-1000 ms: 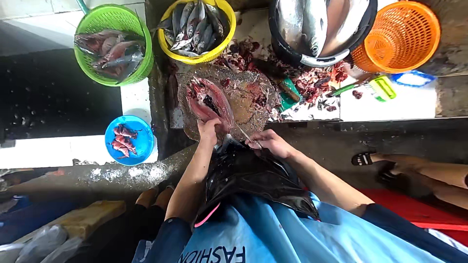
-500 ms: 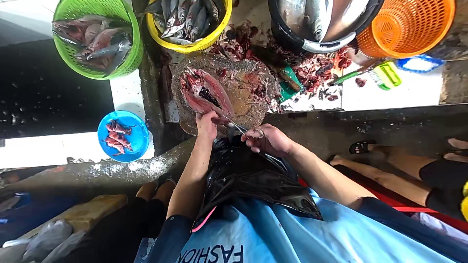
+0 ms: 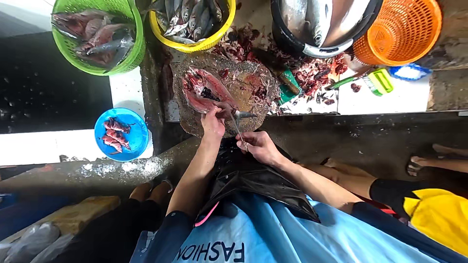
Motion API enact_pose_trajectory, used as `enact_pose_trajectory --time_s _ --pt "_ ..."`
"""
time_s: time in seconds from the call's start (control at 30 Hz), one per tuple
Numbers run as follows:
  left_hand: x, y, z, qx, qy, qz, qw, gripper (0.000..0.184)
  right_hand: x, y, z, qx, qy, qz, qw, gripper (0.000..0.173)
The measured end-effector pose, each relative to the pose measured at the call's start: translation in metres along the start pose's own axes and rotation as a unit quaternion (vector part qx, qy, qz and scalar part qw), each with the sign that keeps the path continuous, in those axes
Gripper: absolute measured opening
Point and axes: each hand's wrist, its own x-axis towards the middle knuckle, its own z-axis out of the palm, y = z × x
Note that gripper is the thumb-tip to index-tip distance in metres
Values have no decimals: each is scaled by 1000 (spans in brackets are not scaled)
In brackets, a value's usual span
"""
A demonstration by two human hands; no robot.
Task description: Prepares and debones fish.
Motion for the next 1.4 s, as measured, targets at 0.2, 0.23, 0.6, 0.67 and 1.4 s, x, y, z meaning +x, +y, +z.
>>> enact_pose_trajectory --time_s 0.2,0.23,0.6,0.67,1.4 --pt "5 -3 -8 -18 -22 0 1000 41 4 3 -30 56 65 -33 996 26" --pt "4 -6 -10 -5 -29 9 1000 42 4 3 -33 107 28 4 994 31" --pt "4 -9 -9 30 -24 45 998 53 2 -1 -7 123 -10 69 990 21" --pt "1 -8 -1 17 -16 31 999 51 -1 4 -7 63 -5 25 998 18" --pt "8 -6 -14 18 -21 56 998 40 9 2 -24 45 -32 -20 998 21"
